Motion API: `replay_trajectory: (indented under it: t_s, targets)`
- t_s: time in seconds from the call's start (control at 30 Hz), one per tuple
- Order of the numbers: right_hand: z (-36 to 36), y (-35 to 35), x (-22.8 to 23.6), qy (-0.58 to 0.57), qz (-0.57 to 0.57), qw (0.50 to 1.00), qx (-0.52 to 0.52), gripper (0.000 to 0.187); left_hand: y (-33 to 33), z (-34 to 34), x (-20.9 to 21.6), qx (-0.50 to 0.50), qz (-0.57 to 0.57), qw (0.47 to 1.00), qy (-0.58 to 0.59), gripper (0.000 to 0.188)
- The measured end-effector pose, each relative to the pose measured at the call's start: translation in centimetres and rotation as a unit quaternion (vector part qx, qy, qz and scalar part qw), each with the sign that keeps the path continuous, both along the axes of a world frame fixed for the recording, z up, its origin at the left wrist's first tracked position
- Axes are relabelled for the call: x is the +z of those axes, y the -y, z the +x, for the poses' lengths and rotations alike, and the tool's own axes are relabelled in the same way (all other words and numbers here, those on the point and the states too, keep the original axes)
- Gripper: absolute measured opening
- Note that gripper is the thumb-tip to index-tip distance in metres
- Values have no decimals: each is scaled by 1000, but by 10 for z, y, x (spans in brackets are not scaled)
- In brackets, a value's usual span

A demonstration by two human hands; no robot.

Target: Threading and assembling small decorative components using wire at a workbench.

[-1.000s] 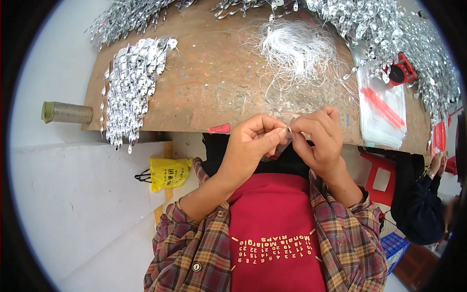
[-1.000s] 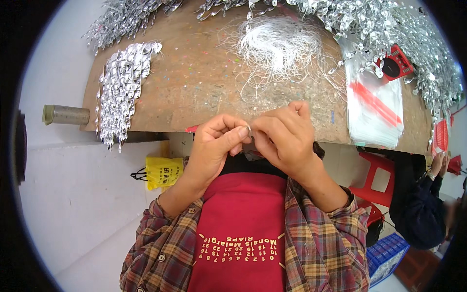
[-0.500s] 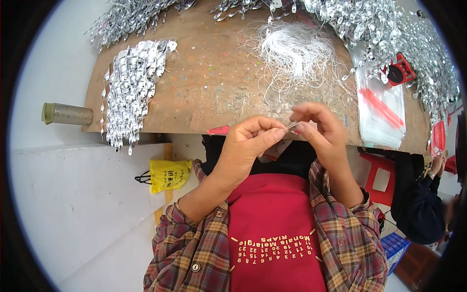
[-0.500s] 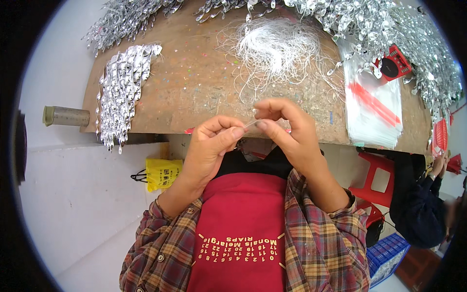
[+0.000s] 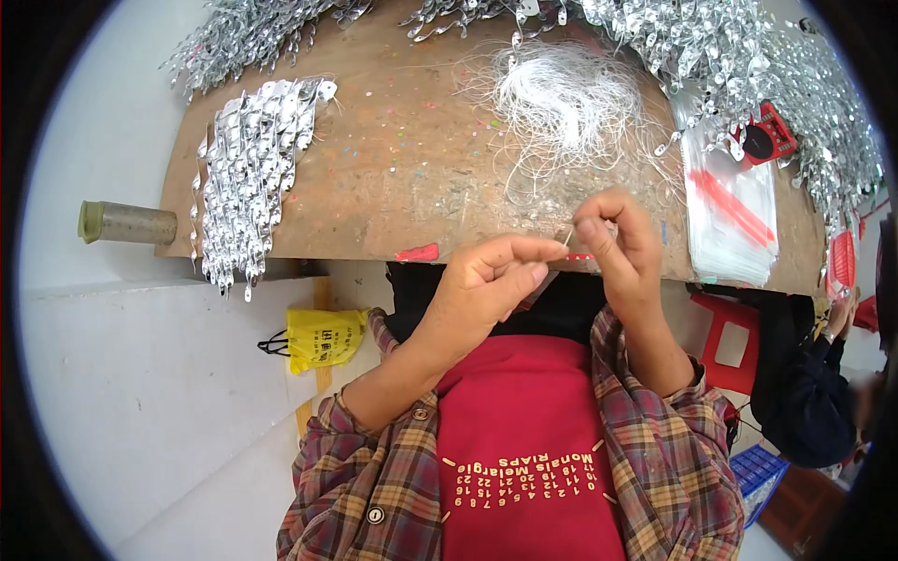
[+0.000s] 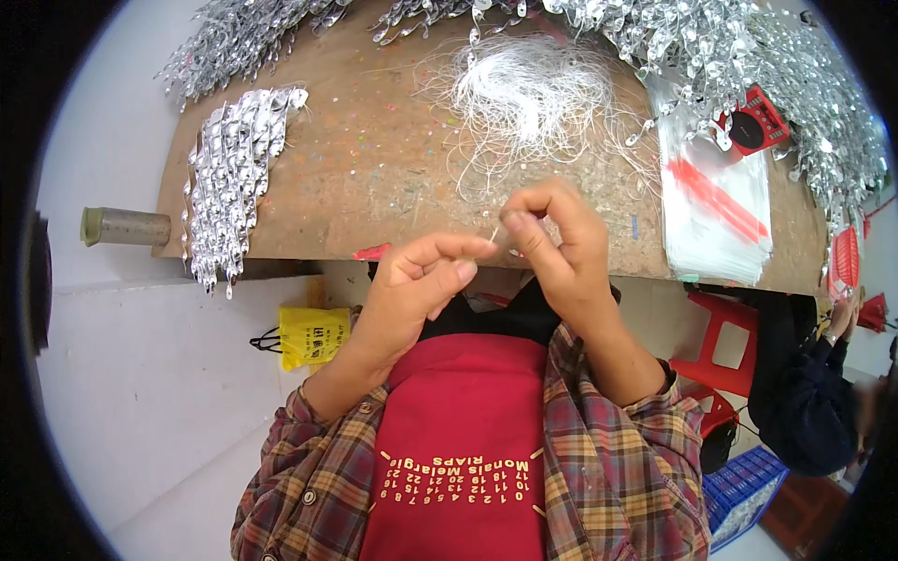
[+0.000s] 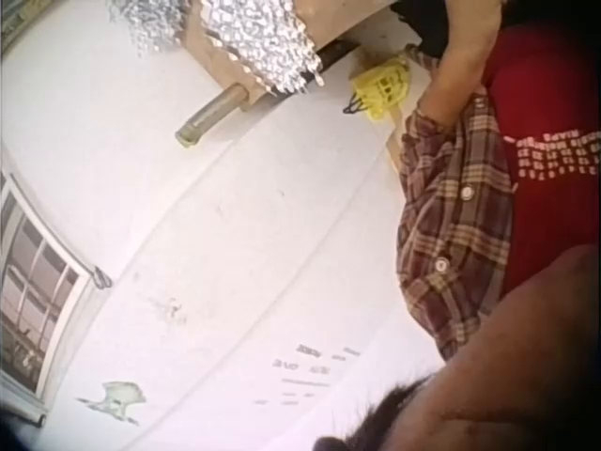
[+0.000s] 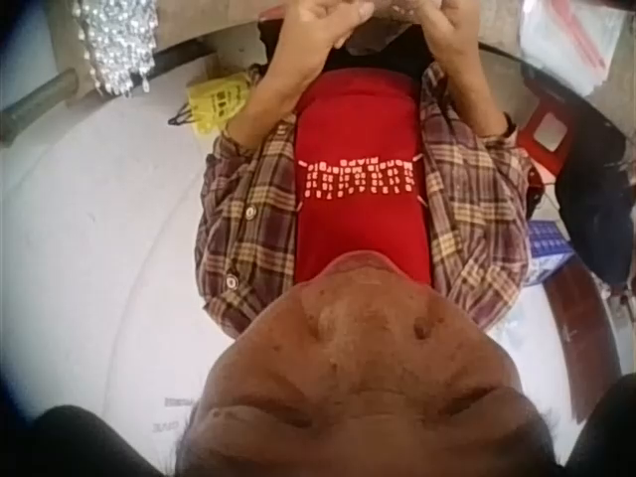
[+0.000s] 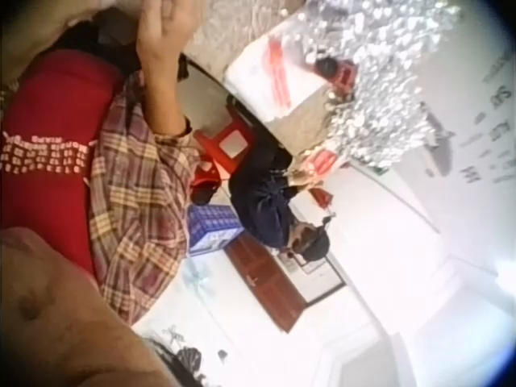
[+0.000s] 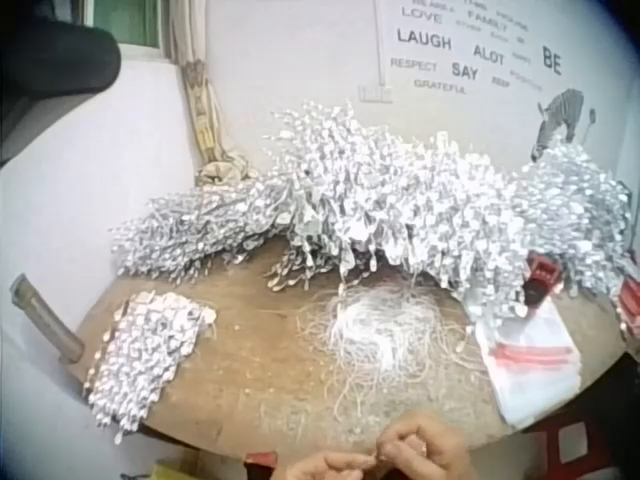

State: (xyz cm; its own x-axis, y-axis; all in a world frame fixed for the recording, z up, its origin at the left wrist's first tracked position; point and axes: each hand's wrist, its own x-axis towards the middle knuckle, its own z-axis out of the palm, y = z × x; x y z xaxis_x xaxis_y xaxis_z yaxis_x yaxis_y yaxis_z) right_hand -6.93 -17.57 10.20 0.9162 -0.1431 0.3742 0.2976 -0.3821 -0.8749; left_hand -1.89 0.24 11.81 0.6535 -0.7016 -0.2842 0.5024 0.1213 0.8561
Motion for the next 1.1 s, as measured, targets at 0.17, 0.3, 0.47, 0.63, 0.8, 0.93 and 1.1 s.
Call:
replay_trajectory:
  t_s: [0.17, 0.3, 0.47, 0.63, 0.8, 0.93, 1.1]
  targets:
    - [9, 13, -8, 5, 97, 989, -109, 6, -7, 6, -2, -224, 13, 974, 37, 29]
    - [8, 42, 24, 151, 177, 962, -145, 9, -4, 1, -35, -208, -98, 965, 128, 34]
    - [-12, 83, 35, 214, 275, 914, -210, 15, 0, -4, -53, -151, 11, 946, 286, 18]
    - [-21, 91, 2, 122, 264, 937, -192, 16, -48, 68, -4, 232, 240, 847, 413, 19]
    - [-20, 80, -8, 58, 219, 961, -156, 16, -141, 154, -4, 370, 397, 667, 511, 19]
    - [-18, 80, -8, 33, 185, 968, -166, 16, -163, 190, -17, 335, 569, 549, 513, 31]
    - [-7, 85, -17, 19, 142, 969, -200, 15, -170, 213, -49, 297, 524, 538, 590, 30]
